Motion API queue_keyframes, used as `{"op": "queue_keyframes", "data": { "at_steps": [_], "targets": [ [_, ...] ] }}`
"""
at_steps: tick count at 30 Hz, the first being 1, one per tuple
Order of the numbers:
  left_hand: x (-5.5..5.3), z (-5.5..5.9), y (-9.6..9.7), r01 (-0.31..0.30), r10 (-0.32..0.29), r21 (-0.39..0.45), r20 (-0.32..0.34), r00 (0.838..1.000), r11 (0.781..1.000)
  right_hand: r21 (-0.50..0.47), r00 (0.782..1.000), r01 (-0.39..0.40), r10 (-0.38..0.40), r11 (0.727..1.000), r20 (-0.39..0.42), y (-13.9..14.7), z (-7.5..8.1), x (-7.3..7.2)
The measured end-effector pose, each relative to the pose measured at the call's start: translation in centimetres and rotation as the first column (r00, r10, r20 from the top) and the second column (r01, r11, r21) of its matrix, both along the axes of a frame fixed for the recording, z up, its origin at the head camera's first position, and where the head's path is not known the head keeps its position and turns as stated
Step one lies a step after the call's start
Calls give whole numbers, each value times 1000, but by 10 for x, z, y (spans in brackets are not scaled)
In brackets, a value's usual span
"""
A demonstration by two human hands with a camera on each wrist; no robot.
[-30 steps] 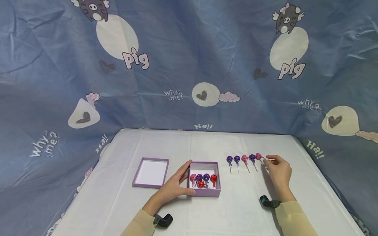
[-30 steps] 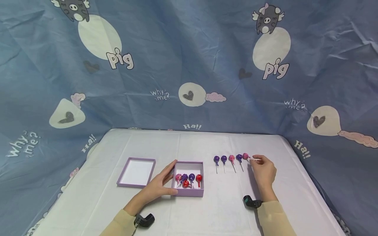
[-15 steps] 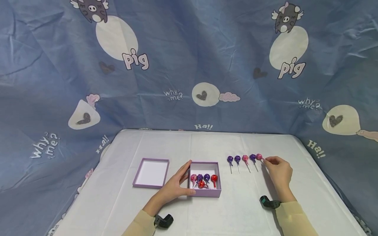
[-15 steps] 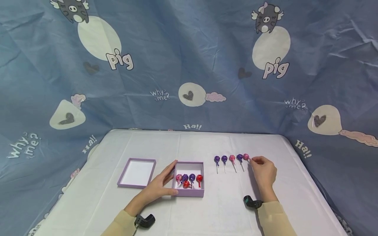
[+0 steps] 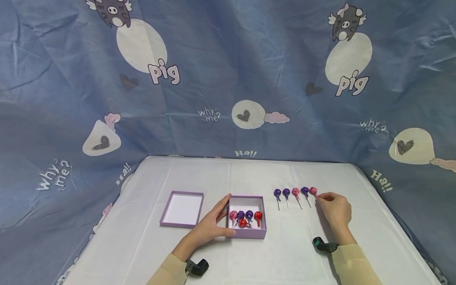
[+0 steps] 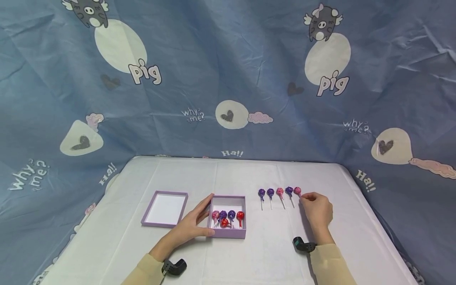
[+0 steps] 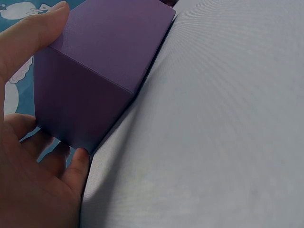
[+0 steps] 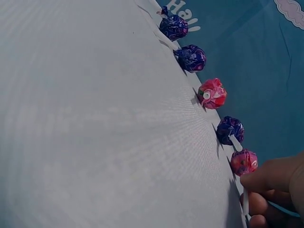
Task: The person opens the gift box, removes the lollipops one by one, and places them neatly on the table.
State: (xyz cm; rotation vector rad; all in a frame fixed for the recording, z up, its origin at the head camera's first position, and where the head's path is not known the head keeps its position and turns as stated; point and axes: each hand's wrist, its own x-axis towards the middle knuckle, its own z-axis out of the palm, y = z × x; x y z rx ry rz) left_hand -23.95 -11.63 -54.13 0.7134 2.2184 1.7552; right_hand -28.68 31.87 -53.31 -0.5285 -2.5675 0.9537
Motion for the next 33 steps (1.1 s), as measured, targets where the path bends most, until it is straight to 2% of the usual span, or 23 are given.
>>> {"op": "queue_keyframes", "data": {
  "at_steps": [14,33],
  "targets": [
    [1,1,1,-20,20,-10,9,1000,1000,21,999,1,-1,1000,32,2,-1,-8],
    [0,0,0,-5,5,-5,7,1000,1000,6,999,-2,2,1000,43,3,-4,-4]
  ]
}}
